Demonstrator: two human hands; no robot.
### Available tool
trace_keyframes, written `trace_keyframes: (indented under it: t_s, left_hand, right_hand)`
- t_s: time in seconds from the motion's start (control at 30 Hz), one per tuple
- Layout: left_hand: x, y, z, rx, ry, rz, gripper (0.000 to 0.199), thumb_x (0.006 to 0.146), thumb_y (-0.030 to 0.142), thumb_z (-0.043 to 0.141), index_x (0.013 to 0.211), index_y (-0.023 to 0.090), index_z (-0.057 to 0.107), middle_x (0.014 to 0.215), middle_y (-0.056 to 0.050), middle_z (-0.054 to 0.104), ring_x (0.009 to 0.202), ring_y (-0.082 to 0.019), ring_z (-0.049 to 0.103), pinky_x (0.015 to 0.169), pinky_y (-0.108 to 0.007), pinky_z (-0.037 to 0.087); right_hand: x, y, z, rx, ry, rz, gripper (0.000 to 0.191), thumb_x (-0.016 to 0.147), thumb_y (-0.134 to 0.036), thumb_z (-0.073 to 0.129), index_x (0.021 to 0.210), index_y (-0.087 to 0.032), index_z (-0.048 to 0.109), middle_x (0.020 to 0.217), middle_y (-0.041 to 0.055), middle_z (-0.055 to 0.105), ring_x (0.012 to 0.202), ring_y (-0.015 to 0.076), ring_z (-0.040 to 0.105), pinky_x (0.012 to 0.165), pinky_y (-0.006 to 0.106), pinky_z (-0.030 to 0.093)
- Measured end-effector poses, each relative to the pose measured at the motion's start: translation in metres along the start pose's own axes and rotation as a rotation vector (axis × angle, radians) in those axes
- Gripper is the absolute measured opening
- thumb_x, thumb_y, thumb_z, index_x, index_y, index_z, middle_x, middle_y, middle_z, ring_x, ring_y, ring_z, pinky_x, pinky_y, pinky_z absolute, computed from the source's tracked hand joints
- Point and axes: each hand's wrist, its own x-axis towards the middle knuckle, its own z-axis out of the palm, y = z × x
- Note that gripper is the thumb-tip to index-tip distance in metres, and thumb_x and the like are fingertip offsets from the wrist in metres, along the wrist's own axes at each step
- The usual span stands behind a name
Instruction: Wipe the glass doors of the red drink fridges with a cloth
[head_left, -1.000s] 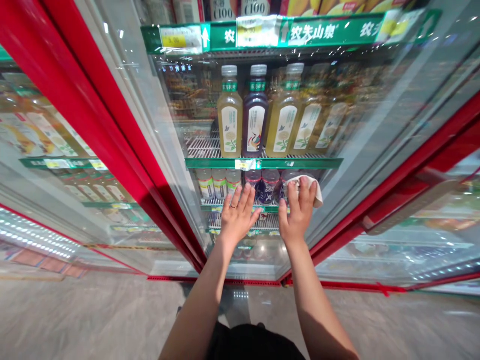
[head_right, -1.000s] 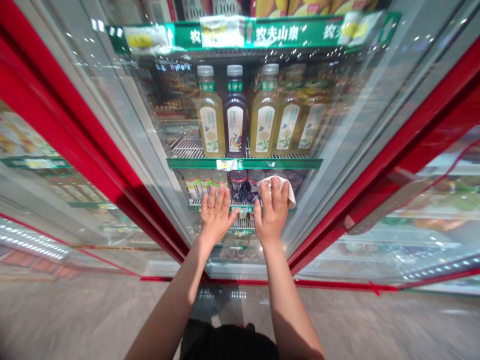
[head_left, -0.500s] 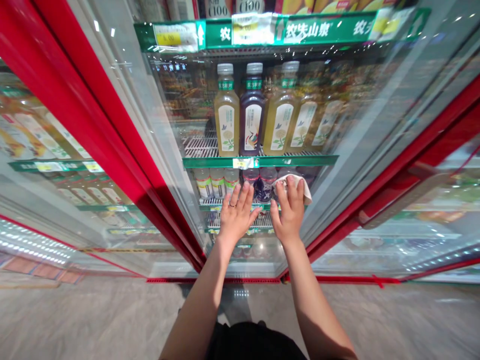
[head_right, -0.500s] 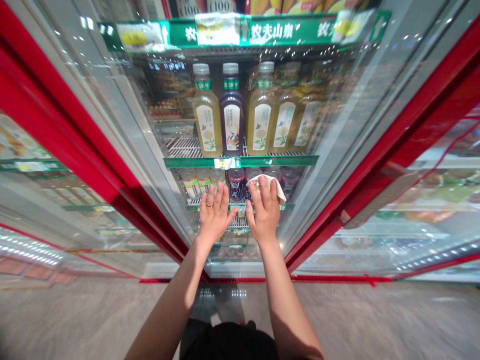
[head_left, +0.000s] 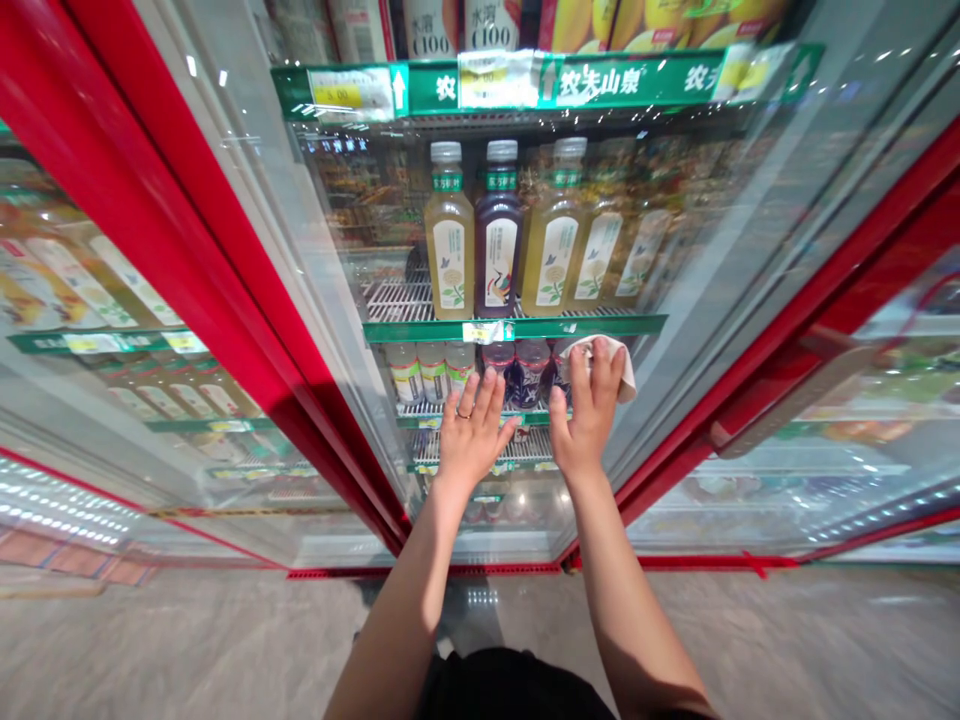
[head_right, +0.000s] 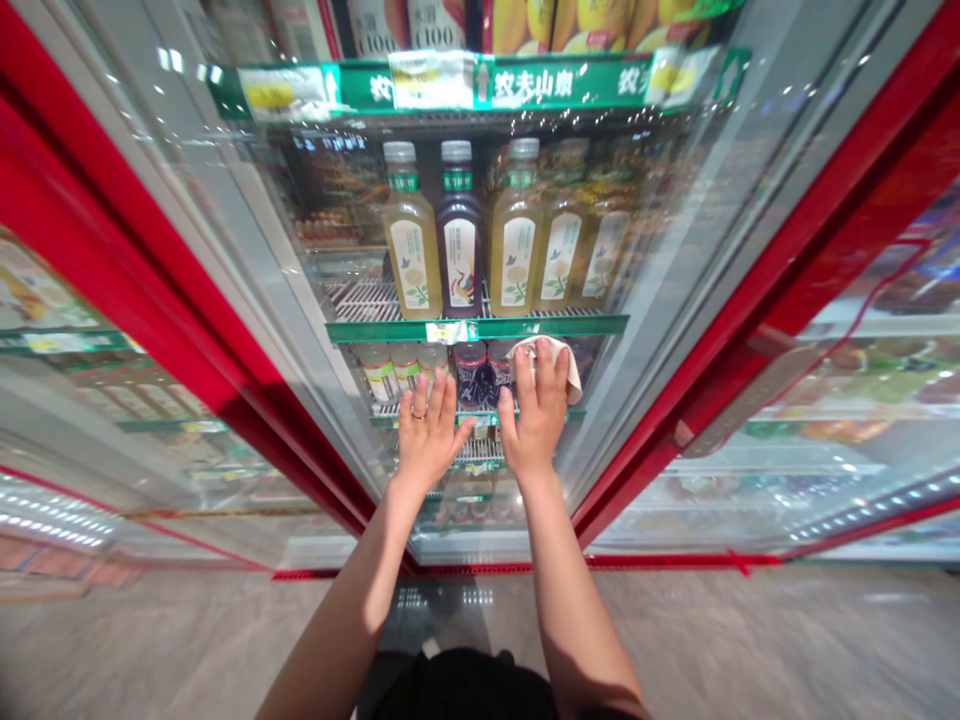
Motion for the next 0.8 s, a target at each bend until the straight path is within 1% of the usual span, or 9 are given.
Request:
trace_keyframes:
  t_s: [0.07,0.17,0.23,0.4,0.53,0.6,0.67,0.8]
  left_hand:
    - [0.001,0.0,0.0,0.007,0.015,0.008,0.096,0.105,0.046,0.064,0.176,0.011,0.01,0.181,-0.01,0.011,0.17,-0.026,-0.003,0.142,-0.047,0.0]
    - [0.0,0.0,0.0,-0.01,-0.004,-0.004,0.096,0.104,0.043,0.065,0.176,0.013,0.01,0.181,-0.01,0.013,0.17,-0.027,-0.002,0.143,-0.05,0.002]
    - [-0.001,0.0,0.001,-0.018,-0.019,-0.011,0.096,0.103,0.041,0.066,0.176,0.014,0.009,0.181,-0.011,0.013,0.171,-0.028,0.0,0.143,-0.051,0.004]
    - [-0.002,-0.001,0.001,-0.028,-0.009,-0.008,0.096,0.104,0.038,0.065,0.176,0.014,0.008,0.181,-0.011,0.013,0.17,-0.028,0.001,0.143,-0.05,0.003]
    - [0.002,0.0,-0.002,-0.039,0.003,-0.006,0.096,0.104,0.041,0.066,0.176,0.013,0.008,0.181,-0.01,0.016,0.17,-0.025,-0.003,0.143,-0.046,0.0]
    - [0.004,0.0,-0.004,-0.017,0.024,0.001,0.095,0.105,0.043,0.065,0.176,0.012,0.01,0.181,-0.01,0.015,0.17,-0.024,-0.003,0.142,-0.045,-0.002]
    - [0.004,0.0,-0.004,0.0,0.037,0.007,0.094,0.105,0.043,0.064,0.176,0.011,0.011,0.181,-0.009,0.016,0.17,-0.023,-0.003,0.142,-0.043,-0.003]
    - [0.002,0.0,0.0,-0.024,0.009,0.003,0.096,0.104,0.041,0.067,0.176,0.013,0.011,0.181,-0.01,0.017,0.17,-0.024,-0.003,0.143,-0.046,0.003]
  right_hand:
    - [0.004,-0.004,0.002,0.004,-0.001,-0.011,0.077,0.107,-0.023,0.05,0.175,-0.043,0.019,0.184,-0.001,0.025,0.172,0.0319,0.015,0.134,0.067,0.031]
    - [0.004,-0.009,0.003,0.014,-0.032,-0.038,0.077,0.107,-0.024,0.05,0.175,-0.044,0.018,0.184,-0.0017,0.026,0.171,0.0332,0.017,0.134,0.066,0.033]
    - [0.0,-0.011,0.003,0.019,-0.062,-0.052,0.078,0.107,-0.024,0.051,0.175,-0.044,0.019,0.184,-0.0021,0.028,0.171,0.033,0.019,0.133,0.064,0.035]
    - [-0.018,-0.009,0.003,0.0,-0.13,-0.046,0.08,0.106,-0.024,0.052,0.175,-0.044,0.017,0.183,-0.0017,0.03,0.17,0.0326,0.023,0.133,0.062,0.037]
    - [-0.03,-0.003,0.003,-0.001,-0.106,-0.047,0.08,0.106,-0.022,0.052,0.175,-0.044,0.017,0.183,-0.0012,0.029,0.171,0.0309,0.02,0.133,0.06,0.037]
    - [-0.033,0.0,0.003,-0.01,-0.102,-0.042,0.08,0.106,-0.021,0.051,0.175,-0.044,0.017,0.183,-0.001,0.028,0.171,0.0308,0.019,0.134,0.061,0.036]
    - [-0.031,0.003,0.003,-0.019,-0.091,-0.032,0.08,0.106,-0.02,0.05,0.175,-0.044,0.017,0.184,-0.0006,0.027,0.171,0.0314,0.019,0.133,0.063,0.035]
    - [-0.018,0.002,0.004,0.019,-0.011,-0.023,0.077,0.106,-0.018,0.05,0.174,-0.041,0.023,0.184,-0.0019,0.026,0.171,0.0283,0.016,0.136,0.062,0.03]
